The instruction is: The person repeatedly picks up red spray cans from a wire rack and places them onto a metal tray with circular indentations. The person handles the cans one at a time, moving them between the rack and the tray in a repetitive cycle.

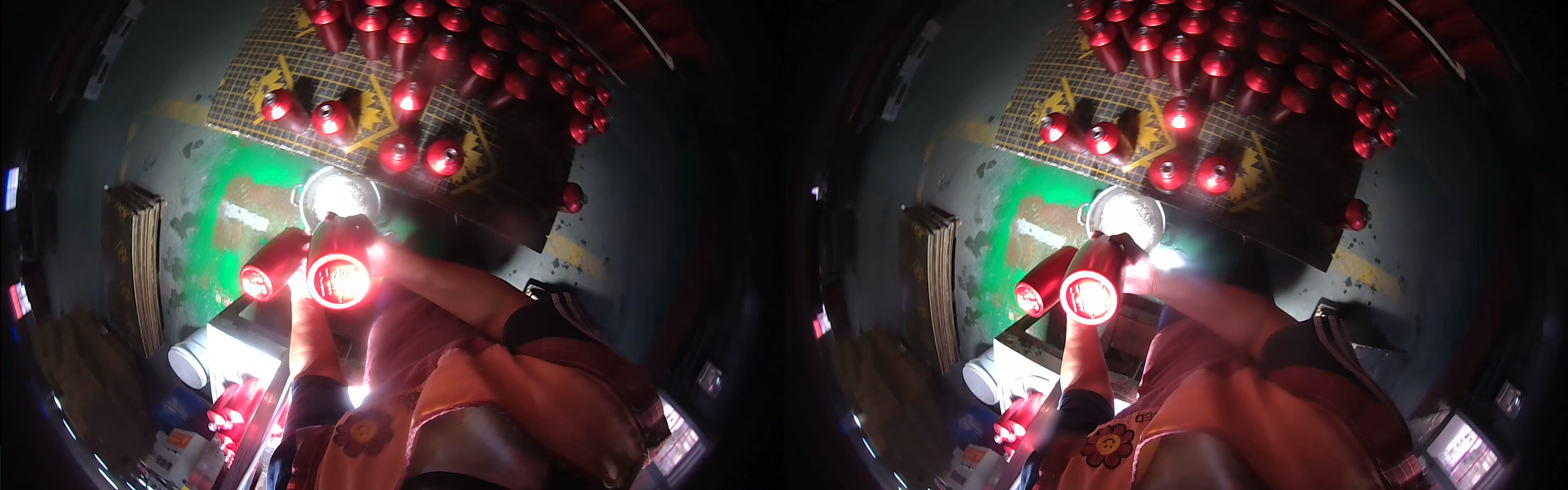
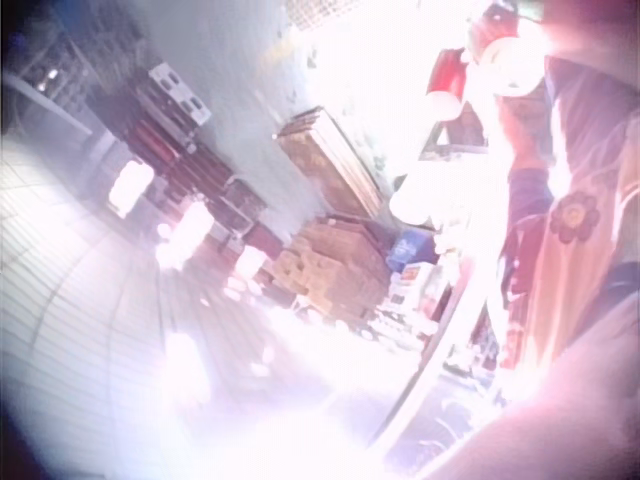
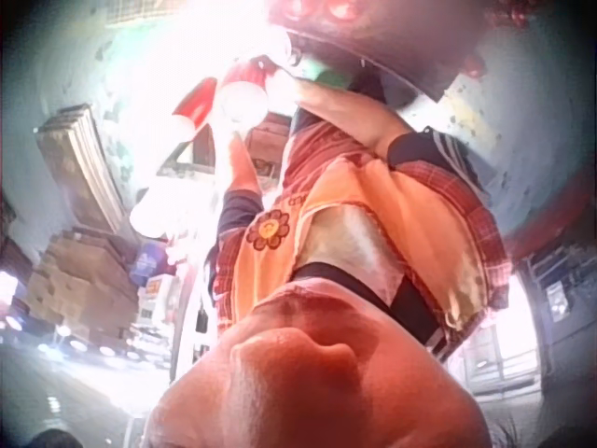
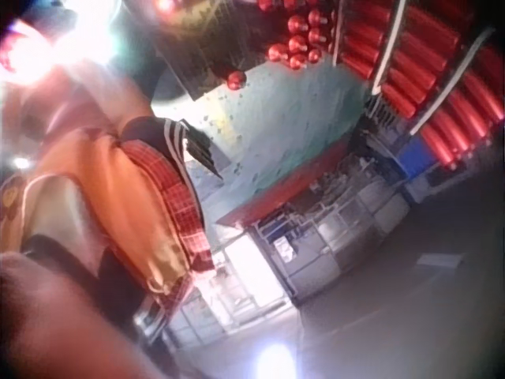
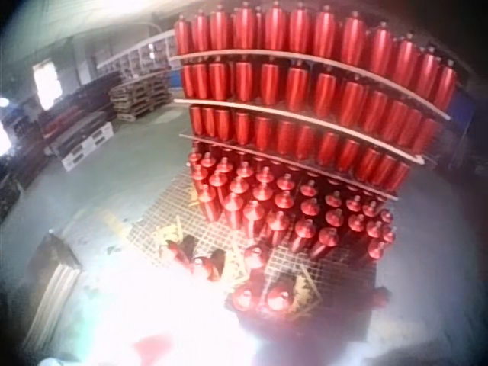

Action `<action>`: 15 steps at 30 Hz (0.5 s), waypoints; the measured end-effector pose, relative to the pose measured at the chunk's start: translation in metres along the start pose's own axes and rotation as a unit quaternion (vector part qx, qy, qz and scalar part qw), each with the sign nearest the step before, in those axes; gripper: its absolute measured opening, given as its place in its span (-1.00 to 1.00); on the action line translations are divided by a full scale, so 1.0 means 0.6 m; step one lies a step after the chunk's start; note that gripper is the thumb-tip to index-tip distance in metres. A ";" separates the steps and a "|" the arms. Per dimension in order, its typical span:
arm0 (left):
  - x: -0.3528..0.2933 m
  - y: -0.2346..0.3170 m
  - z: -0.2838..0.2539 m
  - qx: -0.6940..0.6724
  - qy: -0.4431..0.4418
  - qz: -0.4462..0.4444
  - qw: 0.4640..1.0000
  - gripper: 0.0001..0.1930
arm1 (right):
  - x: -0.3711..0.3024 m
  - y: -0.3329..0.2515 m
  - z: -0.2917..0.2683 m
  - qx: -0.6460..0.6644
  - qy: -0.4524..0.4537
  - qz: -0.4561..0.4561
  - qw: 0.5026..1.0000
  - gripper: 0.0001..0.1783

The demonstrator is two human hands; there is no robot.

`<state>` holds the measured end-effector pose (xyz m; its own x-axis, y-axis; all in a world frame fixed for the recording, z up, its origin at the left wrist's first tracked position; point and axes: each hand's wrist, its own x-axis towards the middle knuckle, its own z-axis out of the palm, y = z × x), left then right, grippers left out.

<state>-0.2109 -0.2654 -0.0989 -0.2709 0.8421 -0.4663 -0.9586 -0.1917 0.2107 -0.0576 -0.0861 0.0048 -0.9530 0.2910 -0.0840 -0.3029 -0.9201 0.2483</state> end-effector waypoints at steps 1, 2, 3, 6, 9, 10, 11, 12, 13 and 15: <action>0.002 -0.001 0.003 0.022 0.006 0.003 1.000 -0.54 | -0.010 -0.011 0.003 -0.037 -0.019 -0.017 0.999 -0.60; 0.004 -0.003 0.009 0.051 0.010 0.007 0.999 -0.53 | -0.028 -0.032 0.007 -0.079 -0.011 -0.039 0.996 -0.61; 0.006 -0.002 0.019 0.096 0.021 0.016 0.995 -0.52 | -0.052 -0.060 0.011 -0.108 -0.006 -0.053 0.993 -0.62; 0.020 -0.006 0.080 0.380 0.028 0.082 0.921 -0.49 | -0.169 -0.179 0.045 -0.512 -0.020 -0.208 0.834 -0.63; 0.040 -0.022 0.188 0.652 -0.018 0.091 0.753 -0.46 | -0.328 -0.290 0.105 -0.371 0.171 -0.248 0.878 -0.53; 0.049 -0.037 0.231 0.567 -0.024 0.044 0.822 -0.45 | -0.372 -0.325 0.127 -0.472 0.199 -0.274 0.814 -0.48; 0.055 -0.060 0.273 0.494 -0.008 0.025 0.869 -0.50 | -0.410 -0.346 0.143 -0.526 0.254 -0.284 0.760 -0.43; 0.061 -0.084 0.314 0.419 -0.058 0.000 0.906 -0.56 | -0.435 -0.364 0.153 -0.614 0.298 -0.292 0.670 -0.42; 0.081 -0.126 0.349 0.493 -0.089 -0.001 0.865 -0.56 | -0.452 -0.379 0.158 -0.702 0.311 -0.313 0.560 -0.41; 0.109 -0.231 0.401 0.675 -0.095 -0.014 0.731 -0.57 | -0.461 -0.397 0.147 -0.795 0.346 -0.329 0.374 -0.43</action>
<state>-0.0745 -0.0623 0.0479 -0.1134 0.9153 -0.3864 0.0325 0.3921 0.9193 0.2776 0.0756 0.0543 -0.2792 0.9602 0.0119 0.4391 0.1387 -0.8877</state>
